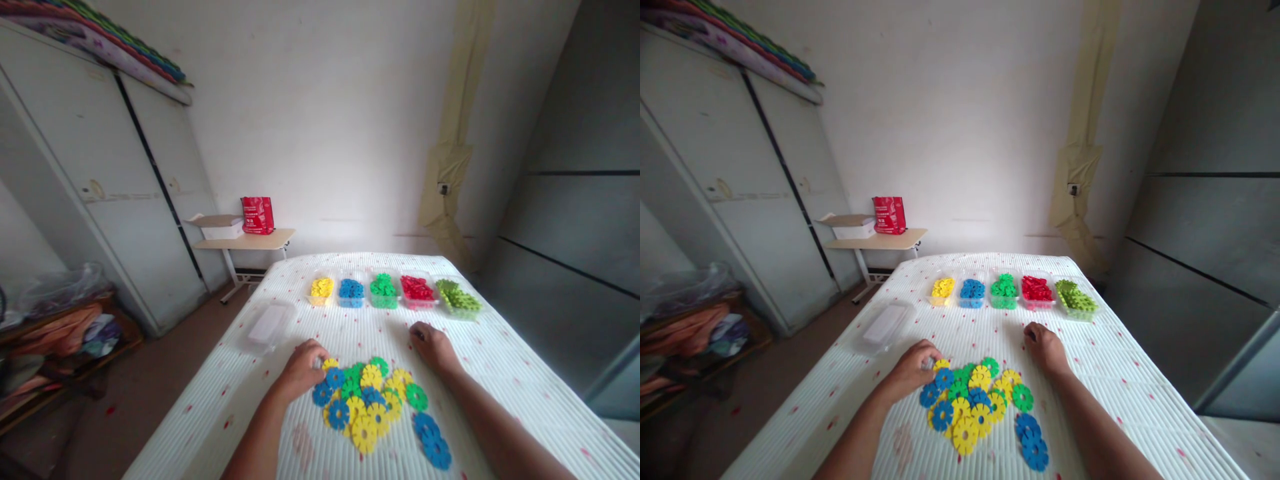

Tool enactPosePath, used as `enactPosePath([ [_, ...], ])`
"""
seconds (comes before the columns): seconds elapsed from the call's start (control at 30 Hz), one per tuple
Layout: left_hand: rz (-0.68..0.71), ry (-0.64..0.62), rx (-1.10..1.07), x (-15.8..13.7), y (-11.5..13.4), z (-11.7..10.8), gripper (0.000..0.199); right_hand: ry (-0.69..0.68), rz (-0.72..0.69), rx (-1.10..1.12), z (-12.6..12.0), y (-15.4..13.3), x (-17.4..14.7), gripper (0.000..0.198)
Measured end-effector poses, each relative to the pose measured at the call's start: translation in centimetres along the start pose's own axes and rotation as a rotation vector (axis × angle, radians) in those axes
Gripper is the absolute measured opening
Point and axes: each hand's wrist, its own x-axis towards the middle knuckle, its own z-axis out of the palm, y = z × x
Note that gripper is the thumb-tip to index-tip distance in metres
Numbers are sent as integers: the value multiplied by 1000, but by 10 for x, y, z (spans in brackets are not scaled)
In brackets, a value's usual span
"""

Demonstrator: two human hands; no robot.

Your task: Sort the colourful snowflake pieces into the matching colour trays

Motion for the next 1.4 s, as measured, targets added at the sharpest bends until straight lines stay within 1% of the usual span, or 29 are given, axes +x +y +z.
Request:
enactPosePath([
  [0.17, -115, 91, -204, 2, -3, 5, 10, 9, -1, -21, 2, 0, 0, 16],
  [0.27, -137, 132, -270, 5, -6, 9, 1, 15, -1, -9, 2, 0, 0, 17],
  [0.37, -142, 148, -338, 8, -8, 8, 10, 16, 5, 10, 0, -2, 0, 16],
  [0.5, -145, 120, -410, 6, -5, 4, 19, 13, 18, 17, -2, -4, -1, 16],
  [0.6, -153, 114, -443, 6, -1, 4, 24, 9, 15, 9, -2, -4, -1, 16],
  [0.83, -154, 191, -372, 11, 2, 23, 24, 22, -19, -9, 4, 3, 1, 17],
  [0.9, -164, 236, -330, 12, 0, 26, 31, 27, -28, -15, 5, 4, 1, 18],
  [0.97, -171, 302, -241, 12, -2, 27, 42, 31, -30, -27, 5, 4, 1, 18],
  [1.0, -169, 331, -190, 11, -3, 26, 44, 33, -29, -32, 5, 4, 1, 17],
  [1.03, -160, 346, -145, 10, -3, 24, 43, 33, -26, -36, 5, 4, 1, 17],
  [1.07, -145, 337, -117, 9, -2, 22, 37, 32, -24, -38, 5, 4, 1, 17],
  [1.1, -127, 302, -109, 8, -1, 19, 29, 29, -25, -37, 4, 4, 1, 17],
  [1.17, -81, 160, -119, 4, 3, 11, 16, 21, -30, -33, 3, 3, 1, 17],
  [1.2, -58, 76, -126, 2, 5, 7, 15, 20, -29, -31, 2, 2, 1, 17],
  [1.27, -22, -46, -129, -2, 9, 1, 23, 17, -24, -21, 1, 1, 0, 16],
  [1.33, -3, -87, -111, -4, 12, -2, 29, 20, -15, -10, 1, 0, 0, 15],
  [1.4, 10, -92, -94, -5, 13, -1, 26, 26, -14, -6, 1, 0, 0, 16],
])
